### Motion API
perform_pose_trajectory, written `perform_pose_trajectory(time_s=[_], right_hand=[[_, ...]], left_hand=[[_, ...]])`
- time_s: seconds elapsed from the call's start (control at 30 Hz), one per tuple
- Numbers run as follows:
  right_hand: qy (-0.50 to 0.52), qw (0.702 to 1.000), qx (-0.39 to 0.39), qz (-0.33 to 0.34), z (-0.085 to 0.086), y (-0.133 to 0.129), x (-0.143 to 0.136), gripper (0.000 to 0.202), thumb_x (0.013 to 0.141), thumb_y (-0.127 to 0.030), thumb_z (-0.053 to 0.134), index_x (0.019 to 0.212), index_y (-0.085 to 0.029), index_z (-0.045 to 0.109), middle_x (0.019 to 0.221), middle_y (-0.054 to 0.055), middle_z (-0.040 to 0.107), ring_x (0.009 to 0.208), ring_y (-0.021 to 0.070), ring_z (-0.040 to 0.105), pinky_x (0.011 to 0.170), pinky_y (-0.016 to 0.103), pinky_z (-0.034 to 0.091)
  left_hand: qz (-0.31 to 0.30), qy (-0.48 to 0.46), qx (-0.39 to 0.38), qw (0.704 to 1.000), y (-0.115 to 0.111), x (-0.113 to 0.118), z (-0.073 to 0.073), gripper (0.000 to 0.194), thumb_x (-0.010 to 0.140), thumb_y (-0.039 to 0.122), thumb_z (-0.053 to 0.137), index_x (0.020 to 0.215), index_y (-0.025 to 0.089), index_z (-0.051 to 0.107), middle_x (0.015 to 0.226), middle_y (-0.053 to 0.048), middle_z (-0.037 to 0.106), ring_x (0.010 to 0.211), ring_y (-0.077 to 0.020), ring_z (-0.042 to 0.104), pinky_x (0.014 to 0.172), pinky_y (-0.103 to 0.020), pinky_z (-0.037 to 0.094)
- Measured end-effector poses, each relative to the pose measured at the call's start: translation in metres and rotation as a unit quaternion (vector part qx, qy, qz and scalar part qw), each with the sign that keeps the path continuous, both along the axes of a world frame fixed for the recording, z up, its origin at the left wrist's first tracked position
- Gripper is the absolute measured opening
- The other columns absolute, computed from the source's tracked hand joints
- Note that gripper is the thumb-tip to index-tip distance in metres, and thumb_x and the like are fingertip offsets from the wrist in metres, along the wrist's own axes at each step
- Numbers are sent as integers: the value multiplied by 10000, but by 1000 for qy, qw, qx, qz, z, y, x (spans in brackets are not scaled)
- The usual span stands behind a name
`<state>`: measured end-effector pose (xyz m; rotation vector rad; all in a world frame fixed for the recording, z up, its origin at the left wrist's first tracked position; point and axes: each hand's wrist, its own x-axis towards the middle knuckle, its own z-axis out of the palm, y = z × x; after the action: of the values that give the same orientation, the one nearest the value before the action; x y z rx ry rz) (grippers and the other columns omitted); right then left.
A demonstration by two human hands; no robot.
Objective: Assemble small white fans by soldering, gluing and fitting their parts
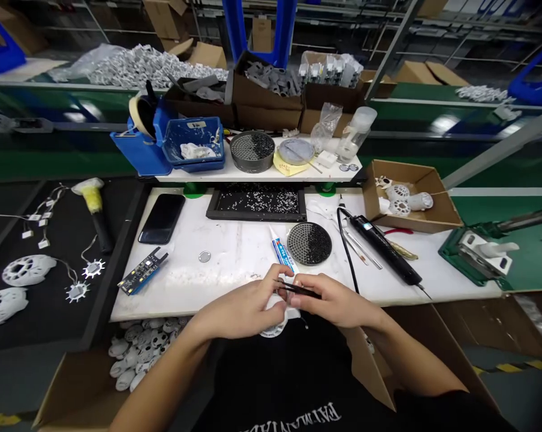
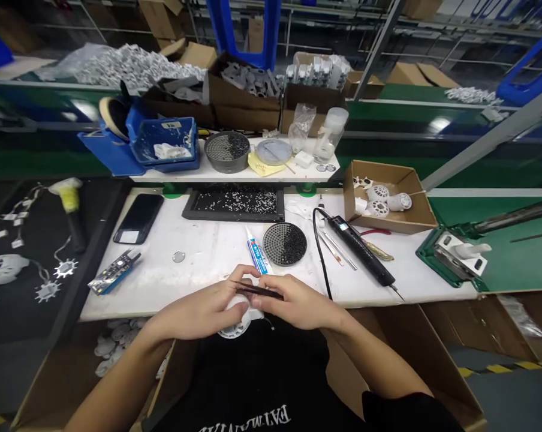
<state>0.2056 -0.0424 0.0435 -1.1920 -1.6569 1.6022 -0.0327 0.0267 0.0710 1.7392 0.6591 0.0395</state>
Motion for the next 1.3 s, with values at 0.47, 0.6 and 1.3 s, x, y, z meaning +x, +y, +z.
perform_pose_trajectory(time_s=[0.47, 0.6, 1.3], right_hand=[[-81, 974, 75, -199, -24, 0, -4, 333, 1118, -522, 441, 1001, -214, 494, 695, -55, 482, 613, 122, 415, 583, 253, 321], [-97, 958, 124, -238, -30, 0, -6, 329, 1141, -480, 361, 1039, -207, 514, 792, -5, 585, 688, 145, 535, 673, 274, 425], [-219, 945, 83, -228, -47, -26, 49, 431, 970, -634, 620, 1149, -253, 713, 932, 82, 726, 717, 213, 681, 576, 290, 557]], left_hand=[[32, 4, -16, 999, -5, 5, -9, 304, 1064, 314, 437, 1362, 282, 486, 1247, -37, 639, 1080, -228, 609, 969, -349, 432], [64, -41, -71, 995, -11, 13, -25, 295, 1101, 386, 398, 1375, 293, 453, 1256, -39, 601, 1070, -216, 573, 958, -345, 427], [158, -192, -158, 956, -28, 22, -62, 241, 921, 183, 546, 1151, 208, 615, 1087, -54, 630, 990, -201, 585, 906, -360, 467]])
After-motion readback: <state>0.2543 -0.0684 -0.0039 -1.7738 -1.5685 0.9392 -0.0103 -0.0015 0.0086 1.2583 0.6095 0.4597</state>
